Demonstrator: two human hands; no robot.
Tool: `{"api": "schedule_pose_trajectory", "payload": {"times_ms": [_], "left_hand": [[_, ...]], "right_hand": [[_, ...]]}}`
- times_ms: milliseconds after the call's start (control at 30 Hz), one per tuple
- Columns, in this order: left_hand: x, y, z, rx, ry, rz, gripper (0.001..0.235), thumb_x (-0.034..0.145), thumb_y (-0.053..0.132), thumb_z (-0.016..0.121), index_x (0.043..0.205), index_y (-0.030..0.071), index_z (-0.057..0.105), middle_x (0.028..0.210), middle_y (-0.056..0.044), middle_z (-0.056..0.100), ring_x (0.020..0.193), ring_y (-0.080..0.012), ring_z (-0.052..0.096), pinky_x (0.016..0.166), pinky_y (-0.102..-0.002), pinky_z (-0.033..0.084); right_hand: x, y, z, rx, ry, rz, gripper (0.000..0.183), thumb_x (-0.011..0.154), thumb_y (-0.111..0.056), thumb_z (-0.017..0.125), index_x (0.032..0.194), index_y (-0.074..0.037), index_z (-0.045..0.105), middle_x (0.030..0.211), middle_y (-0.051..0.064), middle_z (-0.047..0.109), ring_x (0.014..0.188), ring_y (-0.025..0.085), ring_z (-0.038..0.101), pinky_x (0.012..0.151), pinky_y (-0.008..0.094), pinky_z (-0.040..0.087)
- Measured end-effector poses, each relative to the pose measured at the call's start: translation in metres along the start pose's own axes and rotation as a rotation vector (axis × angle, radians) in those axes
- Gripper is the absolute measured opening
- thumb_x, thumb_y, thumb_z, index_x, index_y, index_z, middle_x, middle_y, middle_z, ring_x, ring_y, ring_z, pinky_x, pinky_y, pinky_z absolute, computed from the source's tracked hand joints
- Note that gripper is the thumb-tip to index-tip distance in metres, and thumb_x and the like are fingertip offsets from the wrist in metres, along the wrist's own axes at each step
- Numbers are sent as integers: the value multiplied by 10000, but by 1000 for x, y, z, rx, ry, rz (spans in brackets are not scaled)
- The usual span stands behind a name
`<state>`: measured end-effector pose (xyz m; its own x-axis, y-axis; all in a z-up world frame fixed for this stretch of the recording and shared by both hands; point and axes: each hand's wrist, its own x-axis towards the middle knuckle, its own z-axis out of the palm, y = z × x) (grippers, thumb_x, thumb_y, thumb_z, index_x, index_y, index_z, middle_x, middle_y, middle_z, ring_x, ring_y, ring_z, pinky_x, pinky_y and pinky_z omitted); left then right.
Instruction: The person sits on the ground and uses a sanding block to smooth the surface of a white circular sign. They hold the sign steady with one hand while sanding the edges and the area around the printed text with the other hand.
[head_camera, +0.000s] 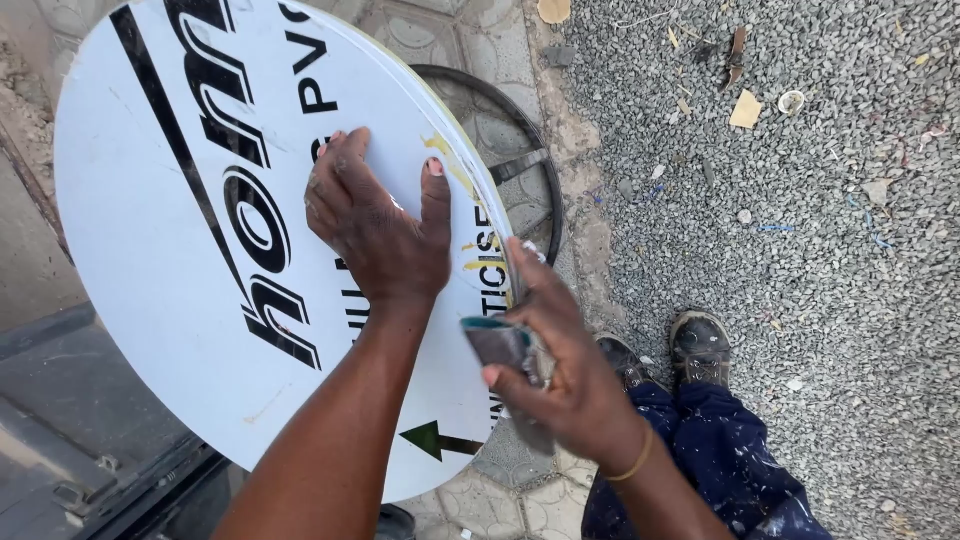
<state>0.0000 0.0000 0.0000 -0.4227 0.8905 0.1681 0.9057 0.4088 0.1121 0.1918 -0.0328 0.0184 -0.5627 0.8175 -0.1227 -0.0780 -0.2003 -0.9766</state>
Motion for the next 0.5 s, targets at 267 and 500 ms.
{"api": "schedule_pose_trajectory", "payload": {"times_ms": [267, 500], "left_hand": [[0, -2, 2, -3, 5, -8, 596, 1026, 500, 519, 1410, 63, 388, 1426, -208, 426, 1387, -408, 386, 1153, -600, 231], [-1, -2, 1, 20, 28, 18, 592, 1023, 473, 563, 1411, 64, 383, 1394, -199, 440, 1342, -394, 419, 1146, -585, 257]], "right_hand": [[-12, 18, -41, -144, 223, 152, 409, 842, 109, 584, 1223, -42, 580, 1478, 137, 490, 994, 191, 587, 869, 335, 487], [17, -7, -17, -267, 287, 382, 215, 890, -45, 696, 1083, -66, 787, 1140, 42, 631, 847, 125, 578, 668, 254, 484]]}}
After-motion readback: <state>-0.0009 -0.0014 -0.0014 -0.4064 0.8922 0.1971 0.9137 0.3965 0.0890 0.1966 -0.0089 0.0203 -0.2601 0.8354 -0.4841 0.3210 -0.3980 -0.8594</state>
